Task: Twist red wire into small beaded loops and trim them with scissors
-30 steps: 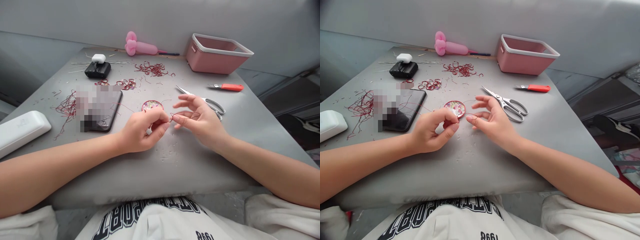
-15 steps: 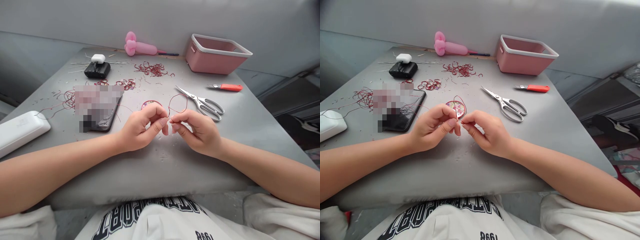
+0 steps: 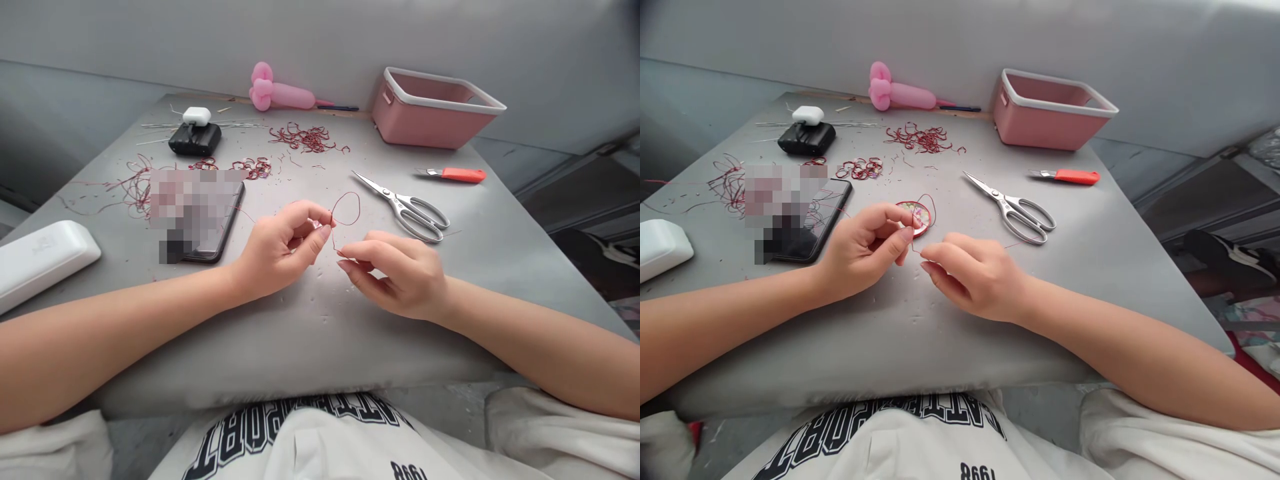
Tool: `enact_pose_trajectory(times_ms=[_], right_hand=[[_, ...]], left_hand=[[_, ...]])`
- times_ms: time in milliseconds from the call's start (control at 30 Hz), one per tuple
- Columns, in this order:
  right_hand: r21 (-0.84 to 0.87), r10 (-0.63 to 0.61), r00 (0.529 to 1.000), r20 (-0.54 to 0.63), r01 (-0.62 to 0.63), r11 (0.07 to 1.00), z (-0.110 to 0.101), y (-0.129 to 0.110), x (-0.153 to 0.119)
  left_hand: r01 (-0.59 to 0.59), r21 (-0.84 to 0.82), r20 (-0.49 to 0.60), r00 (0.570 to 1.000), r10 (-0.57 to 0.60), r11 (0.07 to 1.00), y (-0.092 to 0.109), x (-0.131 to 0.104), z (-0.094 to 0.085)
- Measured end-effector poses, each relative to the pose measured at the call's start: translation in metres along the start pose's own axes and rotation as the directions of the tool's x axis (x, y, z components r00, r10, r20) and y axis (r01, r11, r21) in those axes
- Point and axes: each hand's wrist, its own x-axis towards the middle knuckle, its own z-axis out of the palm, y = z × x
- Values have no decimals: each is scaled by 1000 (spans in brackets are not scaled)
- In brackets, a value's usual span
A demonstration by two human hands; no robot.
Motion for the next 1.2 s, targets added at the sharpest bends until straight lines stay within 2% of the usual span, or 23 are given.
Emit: enact_pose_trajectory(times_ms=[100,267,467,567,700,767,833,867,933,967,1033,1100,1200], right_hand=[[-116,-73,997,0,72,991,-6,-1,1],[-171,-104,992,-72,91,981,-18,1,7],[-140,-23,994,-111,7,990,-23,8,11],[-154,-9,993,-118,-9,988,-24,10,13],[-148,-43,994,-96,29,989,-23,9,12],[-138,-97,994,-58,88,987,-21,8,10],[-52,-109,994,-12,108,993,-20,6,10],[21,-63,998,0,63,998,-20,5,10],[185,139,990,-10,-135,973,-21,2,11],[261,275,961,-20,-260,930,-21,0,11],[392,492,870,-13,-448,803,-22,-2,13],[490,591,804,58,-539,685,-23,-2,15],[587,616,756,224,-609,534,-23,0,18]], left_hand=[[-101,179,4,995,102,979,-2,0,0],[-246,398,138,969,207,884,-5,-2,-1],[-353,364,220,932,289,862,-8,-2,-2],[-326,294,225,937,266,899,-6,-1,-2],[-177,197,174,974,143,964,-3,0,-2],[-153,155,154,980,130,976,-2,0,-2],[-161,141,145,979,140,977,-2,1,-2],[-172,141,142,978,152,975,-1,1,-2],[-194,145,142,975,173,970,-1,1,-3],[-204,145,145,972,183,968,0,0,-3],[-226,151,155,967,203,962,0,0,-3],[-244,169,172,961,215,955,0,0,-3],[-255,200,201,956,216,946,0,0,-3]])
